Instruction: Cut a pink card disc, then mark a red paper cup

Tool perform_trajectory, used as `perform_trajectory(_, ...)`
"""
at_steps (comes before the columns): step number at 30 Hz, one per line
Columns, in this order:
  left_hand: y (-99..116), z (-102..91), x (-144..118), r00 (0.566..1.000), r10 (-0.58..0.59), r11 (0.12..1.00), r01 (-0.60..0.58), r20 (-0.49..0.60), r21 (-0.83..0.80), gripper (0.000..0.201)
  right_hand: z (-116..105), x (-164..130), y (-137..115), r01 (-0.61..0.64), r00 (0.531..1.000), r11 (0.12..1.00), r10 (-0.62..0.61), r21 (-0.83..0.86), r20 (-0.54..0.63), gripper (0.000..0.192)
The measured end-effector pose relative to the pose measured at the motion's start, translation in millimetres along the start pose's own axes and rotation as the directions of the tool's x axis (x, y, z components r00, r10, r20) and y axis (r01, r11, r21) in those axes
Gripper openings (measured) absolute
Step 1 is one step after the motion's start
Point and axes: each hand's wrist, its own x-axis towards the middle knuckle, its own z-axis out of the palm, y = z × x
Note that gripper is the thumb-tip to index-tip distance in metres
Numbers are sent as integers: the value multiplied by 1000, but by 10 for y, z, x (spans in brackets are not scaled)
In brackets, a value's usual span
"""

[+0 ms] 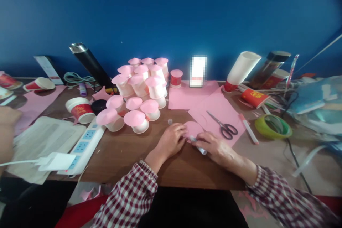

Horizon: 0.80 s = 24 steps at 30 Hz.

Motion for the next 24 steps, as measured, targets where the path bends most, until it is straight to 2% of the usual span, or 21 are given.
perform_trajectory(5,-9,14,-1,1000,-7,1000,7,4,-7,25,-113,23,12,-69,997,988,62,135,52,34)
perform_trajectory(9,13,2,9,1000,-15,999,15,-3,-28,22,-156,76,46,-174,983,932,182,317,5,23)
perform_trajectory(14,35,-18,25,1000,2,999,-2,-8,-54,19,-124,176,17,-285,925,840,367,461,-97,17)
perform_trajectory(20,21,7,26,1000,-7,999,6,-19,-39,19,-28,216,-20,-214,966,890,255,402,-52,12)
perform_trajectory(24,1,23,11,1000,-13,999,13,-19,-29,21,-69,177,-6,-227,971,911,241,344,2,13)
